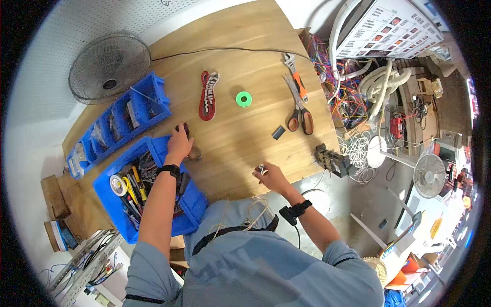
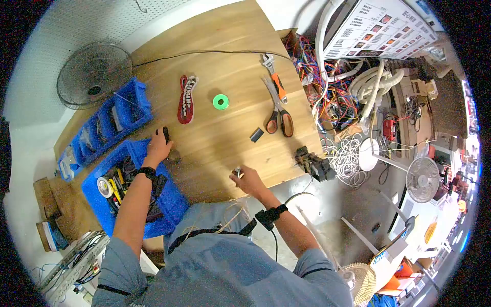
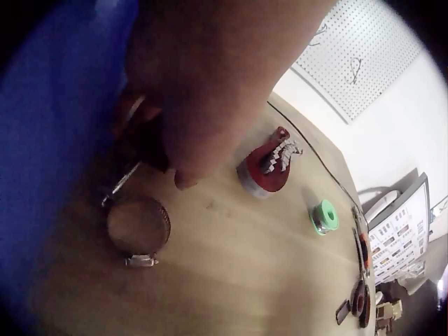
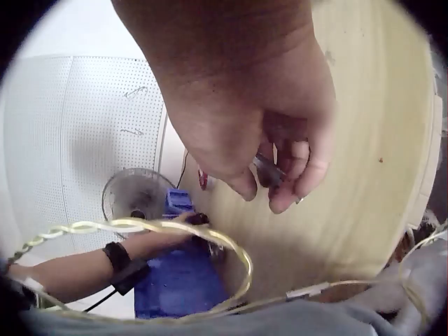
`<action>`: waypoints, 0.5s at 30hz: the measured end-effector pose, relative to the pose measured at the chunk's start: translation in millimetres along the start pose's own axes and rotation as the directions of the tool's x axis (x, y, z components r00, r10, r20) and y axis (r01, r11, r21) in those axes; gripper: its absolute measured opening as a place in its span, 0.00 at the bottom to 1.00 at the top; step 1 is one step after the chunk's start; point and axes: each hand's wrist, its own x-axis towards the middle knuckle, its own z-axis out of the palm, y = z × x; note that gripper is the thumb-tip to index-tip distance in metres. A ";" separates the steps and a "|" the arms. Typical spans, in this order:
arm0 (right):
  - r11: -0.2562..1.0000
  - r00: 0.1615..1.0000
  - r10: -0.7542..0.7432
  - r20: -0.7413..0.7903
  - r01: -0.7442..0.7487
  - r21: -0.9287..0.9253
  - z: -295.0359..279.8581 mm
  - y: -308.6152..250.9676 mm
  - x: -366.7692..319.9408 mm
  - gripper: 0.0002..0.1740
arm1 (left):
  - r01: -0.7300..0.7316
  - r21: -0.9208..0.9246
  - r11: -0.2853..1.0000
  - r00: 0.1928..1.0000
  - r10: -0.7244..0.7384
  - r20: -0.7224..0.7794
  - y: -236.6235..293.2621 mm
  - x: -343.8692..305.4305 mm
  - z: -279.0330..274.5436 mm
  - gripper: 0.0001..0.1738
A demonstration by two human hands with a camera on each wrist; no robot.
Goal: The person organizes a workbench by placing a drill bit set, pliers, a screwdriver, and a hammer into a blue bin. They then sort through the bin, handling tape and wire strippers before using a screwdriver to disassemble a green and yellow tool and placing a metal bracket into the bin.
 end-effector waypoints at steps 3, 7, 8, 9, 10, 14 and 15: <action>0.998 0.966 -0.059 -0.250 0.065 0.016 -21.8 4.6 18.5 0.19 | 0.047 -0.005 0.999 0.998 -0.047 0.042 -3.3 5.7 5.3 0.41; 0.938 0.874 -0.001 -0.485 -0.168 -0.304 -61.5 -0.4 49.7 0.31 | -0.085 0.019 0.996 0.996 0.086 -0.035 6.0 -8.3 -4.8 0.36; 0.908 0.865 0.084 -0.495 -0.271 -0.319 -71.2 -20.8 49.4 0.37 | -0.066 -0.013 0.998 0.998 0.066 -0.001 16.7 -17.8 -16.8 0.35; 0.907 0.869 0.070 -0.490 -0.261 -0.332 -76.2 -26.7 54.7 0.37 | -0.058 -0.021 0.998 0.998 0.058 -0.012 22.9 -27.8 -26.4 0.35; 0.842 0.847 0.094 -0.524 -0.348 -0.412 -80.5 -30.5 59.1 0.36 | -0.109 -0.101 0.989 0.994 0.105 -0.041 26.5 -40.3 -33.4 0.34; 0.805 0.843 0.026 -0.537 -0.336 -0.489 -85.6 -25.7 76.4 0.38 | -0.274 -0.316 0.908 0.957 0.224 -0.187 29.3 -100.8 -46.9 0.34; 0.848 0.846 -0.027 -0.533 -0.263 -0.461 -83.8 -20.8 81.0 0.40 | -0.259 -0.338 0.905 0.962 0.208 -0.179 23.9 -113.8 -40.7 0.38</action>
